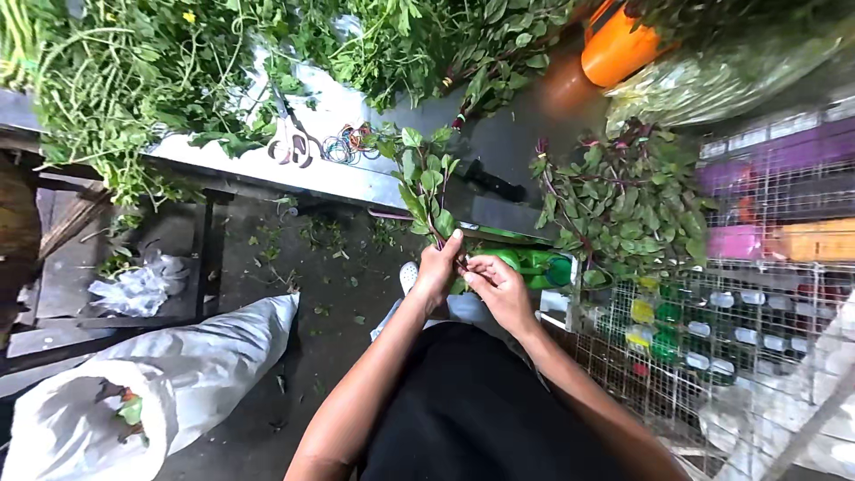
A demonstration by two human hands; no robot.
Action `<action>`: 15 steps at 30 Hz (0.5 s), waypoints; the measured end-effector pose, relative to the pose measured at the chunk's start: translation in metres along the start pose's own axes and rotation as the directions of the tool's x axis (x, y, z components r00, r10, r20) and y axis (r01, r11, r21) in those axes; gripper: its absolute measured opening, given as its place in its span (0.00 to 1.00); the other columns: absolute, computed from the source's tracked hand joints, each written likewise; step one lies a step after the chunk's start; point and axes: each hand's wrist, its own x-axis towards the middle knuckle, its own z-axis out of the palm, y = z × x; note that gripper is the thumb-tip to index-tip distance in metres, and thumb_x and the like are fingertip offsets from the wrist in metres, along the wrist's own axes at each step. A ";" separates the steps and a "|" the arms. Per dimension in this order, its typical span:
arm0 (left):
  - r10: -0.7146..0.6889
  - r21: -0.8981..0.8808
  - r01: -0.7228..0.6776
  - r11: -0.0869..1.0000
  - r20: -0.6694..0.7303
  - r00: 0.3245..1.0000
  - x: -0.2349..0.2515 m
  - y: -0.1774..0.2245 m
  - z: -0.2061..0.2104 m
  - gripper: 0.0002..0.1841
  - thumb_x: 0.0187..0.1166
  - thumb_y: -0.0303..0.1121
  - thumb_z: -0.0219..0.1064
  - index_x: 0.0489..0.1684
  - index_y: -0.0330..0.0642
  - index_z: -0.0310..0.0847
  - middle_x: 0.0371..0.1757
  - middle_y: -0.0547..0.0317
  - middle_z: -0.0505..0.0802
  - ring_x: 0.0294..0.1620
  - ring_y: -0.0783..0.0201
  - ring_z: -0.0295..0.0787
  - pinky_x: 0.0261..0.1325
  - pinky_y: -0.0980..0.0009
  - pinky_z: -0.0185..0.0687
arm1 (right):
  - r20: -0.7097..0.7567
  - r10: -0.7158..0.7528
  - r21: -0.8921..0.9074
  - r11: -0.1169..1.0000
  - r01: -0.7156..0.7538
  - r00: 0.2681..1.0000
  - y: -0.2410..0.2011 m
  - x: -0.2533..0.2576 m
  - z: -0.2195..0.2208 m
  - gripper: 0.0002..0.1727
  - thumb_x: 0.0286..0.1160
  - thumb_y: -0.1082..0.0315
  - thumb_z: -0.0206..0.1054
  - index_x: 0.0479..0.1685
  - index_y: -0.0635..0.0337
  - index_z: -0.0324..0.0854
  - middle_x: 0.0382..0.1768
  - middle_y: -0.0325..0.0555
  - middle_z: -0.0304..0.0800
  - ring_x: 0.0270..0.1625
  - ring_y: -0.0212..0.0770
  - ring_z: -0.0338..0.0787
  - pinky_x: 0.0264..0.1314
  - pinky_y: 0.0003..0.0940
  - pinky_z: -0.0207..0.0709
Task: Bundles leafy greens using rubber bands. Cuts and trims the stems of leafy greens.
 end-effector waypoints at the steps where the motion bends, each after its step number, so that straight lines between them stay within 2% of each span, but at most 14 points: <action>1: 0.018 0.032 -0.018 0.999 0.004 1.000 -0.001 0.001 0.001 0.19 0.92 0.43 0.57 0.31 0.38 0.77 0.20 0.59 0.84 0.20 0.67 0.81 0.28 0.71 0.83 | -0.001 0.038 0.026 0.999 -0.038 0.999 -0.002 0.002 0.000 0.15 0.75 0.72 0.71 0.57 0.70 0.83 0.46 0.47 0.93 0.46 0.33 0.94 0.51 0.28 0.90; 4: 0.113 0.092 -0.115 0.989 0.021 0.993 -0.005 0.003 0.006 0.18 0.90 0.41 0.60 0.28 0.38 0.78 0.19 0.60 0.84 0.21 0.68 0.81 0.31 0.70 0.83 | 0.002 0.149 0.046 0.988 -0.149 0.989 -0.009 0.005 -0.001 0.14 0.72 0.72 0.73 0.53 0.68 0.83 0.39 0.45 0.92 0.33 0.31 0.91 0.33 0.26 0.88; 6: 0.196 0.130 -0.198 0.972 0.027 0.980 -0.006 0.008 0.007 0.16 0.89 0.38 0.61 0.30 0.38 0.80 0.19 0.60 0.84 0.20 0.68 0.81 0.31 0.70 0.83 | 0.012 0.187 0.020 0.982 -0.187 0.982 -0.014 0.004 -0.002 0.13 0.72 0.72 0.73 0.53 0.68 0.84 0.38 0.44 0.91 0.27 0.29 0.88 0.28 0.24 0.86; 8: 0.255 0.170 -0.259 0.951 0.046 0.966 -0.008 0.012 0.005 0.14 0.88 0.37 0.60 0.32 0.39 0.81 0.20 0.60 0.85 0.21 0.68 0.83 0.32 0.70 0.84 | 0.011 0.165 0.019 0.986 -0.166 0.986 -0.016 0.002 -0.003 0.12 0.73 0.71 0.73 0.51 0.67 0.85 0.36 0.42 0.91 0.24 0.28 0.87 0.26 0.23 0.85; 11: 0.289 0.170 -0.295 0.940 0.055 0.956 -0.012 0.016 0.004 0.14 0.88 0.38 0.60 0.33 0.40 0.81 0.20 0.61 0.86 0.21 0.68 0.83 0.31 0.69 0.84 | 0.006 0.046 0.070 0.996 -0.047 0.999 -0.014 -0.002 -0.005 0.09 0.73 0.73 0.73 0.47 0.68 0.86 0.33 0.40 0.92 0.22 0.26 0.86 0.24 0.21 0.84; 15: 0.284 0.112 -0.288 0.951 0.051 0.957 -0.018 0.019 0.007 0.14 0.89 0.38 0.59 0.32 0.40 0.80 0.20 0.60 0.85 0.22 0.66 0.83 0.33 0.69 0.84 | -0.024 -0.074 0.121 0.990 0.076 0.997 -0.006 -0.006 -0.004 0.09 0.72 0.74 0.74 0.47 0.69 0.87 0.37 0.39 0.93 0.24 0.23 0.85 0.25 0.18 0.82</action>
